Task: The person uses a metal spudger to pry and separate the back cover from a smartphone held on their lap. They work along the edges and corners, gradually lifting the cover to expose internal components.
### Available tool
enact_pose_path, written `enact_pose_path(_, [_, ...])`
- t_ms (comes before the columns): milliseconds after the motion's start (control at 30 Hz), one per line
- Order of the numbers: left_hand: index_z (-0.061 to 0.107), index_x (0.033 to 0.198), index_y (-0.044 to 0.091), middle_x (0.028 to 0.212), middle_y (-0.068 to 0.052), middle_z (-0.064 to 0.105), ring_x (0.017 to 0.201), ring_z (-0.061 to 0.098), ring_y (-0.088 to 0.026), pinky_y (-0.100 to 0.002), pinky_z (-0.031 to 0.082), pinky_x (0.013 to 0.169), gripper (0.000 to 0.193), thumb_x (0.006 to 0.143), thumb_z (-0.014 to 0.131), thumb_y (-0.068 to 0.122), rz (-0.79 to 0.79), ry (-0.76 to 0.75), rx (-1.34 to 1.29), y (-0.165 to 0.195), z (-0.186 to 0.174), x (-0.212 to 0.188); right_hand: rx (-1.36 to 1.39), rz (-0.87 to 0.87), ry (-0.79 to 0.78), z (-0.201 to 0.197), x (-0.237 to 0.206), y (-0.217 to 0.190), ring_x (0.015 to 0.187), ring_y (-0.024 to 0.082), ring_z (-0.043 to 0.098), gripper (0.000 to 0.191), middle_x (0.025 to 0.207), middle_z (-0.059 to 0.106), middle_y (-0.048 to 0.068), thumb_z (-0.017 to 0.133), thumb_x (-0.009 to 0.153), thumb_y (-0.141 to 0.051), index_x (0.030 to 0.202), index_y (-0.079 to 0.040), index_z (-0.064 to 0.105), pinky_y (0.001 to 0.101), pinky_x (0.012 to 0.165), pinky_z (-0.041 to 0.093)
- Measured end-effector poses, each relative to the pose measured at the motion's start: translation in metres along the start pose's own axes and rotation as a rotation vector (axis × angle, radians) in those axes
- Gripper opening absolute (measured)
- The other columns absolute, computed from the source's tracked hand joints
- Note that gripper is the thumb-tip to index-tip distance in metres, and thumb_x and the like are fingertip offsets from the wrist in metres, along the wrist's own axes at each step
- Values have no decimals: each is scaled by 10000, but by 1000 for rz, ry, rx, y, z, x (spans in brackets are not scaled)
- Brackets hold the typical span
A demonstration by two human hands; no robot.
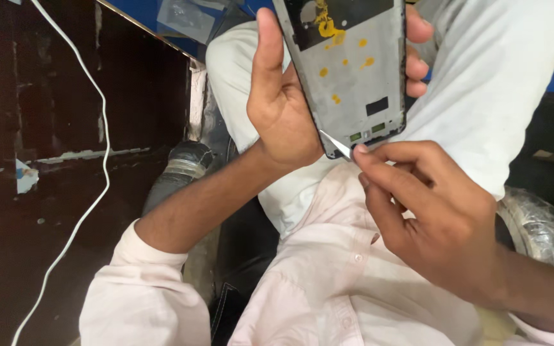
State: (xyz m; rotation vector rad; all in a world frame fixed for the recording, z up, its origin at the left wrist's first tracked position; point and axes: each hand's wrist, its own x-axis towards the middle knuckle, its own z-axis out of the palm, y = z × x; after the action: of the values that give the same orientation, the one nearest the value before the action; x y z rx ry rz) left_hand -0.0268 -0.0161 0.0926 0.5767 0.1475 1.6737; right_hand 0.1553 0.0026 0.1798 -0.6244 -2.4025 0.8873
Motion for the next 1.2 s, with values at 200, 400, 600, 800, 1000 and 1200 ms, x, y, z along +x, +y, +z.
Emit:
enact_pose_path(200, [442,1446,-50,1344,-207,525,1134,613,-271,-424,501,1044,936,1108,134,767,7,9,30,-2,-1,-4,-55,-24,-90,-3,-7,1,671,118,670,229,994,689,98,775,866,75,1086,28,733,290,580,521])
enact_pose_path(400, [478,1422,-21,1320,-168,530,1112,603,-241,-413,502,1015,913,1079,190,775,45,-23,52,-3,-4,-5,166,166,-32,11,-22,5,540,28,552,109,860,655,27,781,902,43,985,7,720,218,481,407])
enact_pose_path(600, [479,1417,-10,1310,-158,530,1102,597,-232,-404,499,1004,914,1051,217,785,66,-37,101,0,-5,-8,537,332,71,24,-26,2,644,-31,551,175,897,613,12,694,950,50,1123,37,673,141,501,397])
enact_pose_path(800, [473,1419,-2,1305,-153,528,1096,591,-227,-399,496,997,917,1031,235,794,79,-36,138,2,-2,-10,382,280,10,28,-25,5,581,-27,475,208,830,586,9,712,922,47,1129,58,703,163,473,348])
enact_pose_path(1000, [467,1420,6,1300,-149,526,1090,586,-223,-393,493,991,921,1011,253,803,85,-30,195,4,1,-13,406,339,-22,33,-23,5,556,-32,458,87,792,580,-7,705,926,46,1012,45,688,171,459,328])
enact_pose_path(1200, [460,1421,15,1295,-144,523,1084,580,-219,-388,489,985,926,991,270,812,77,-14,277,-3,7,-10,573,385,-91,23,-24,10,614,-42,520,89,854,549,-8,662,955,55,1040,57,637,157,466,389])
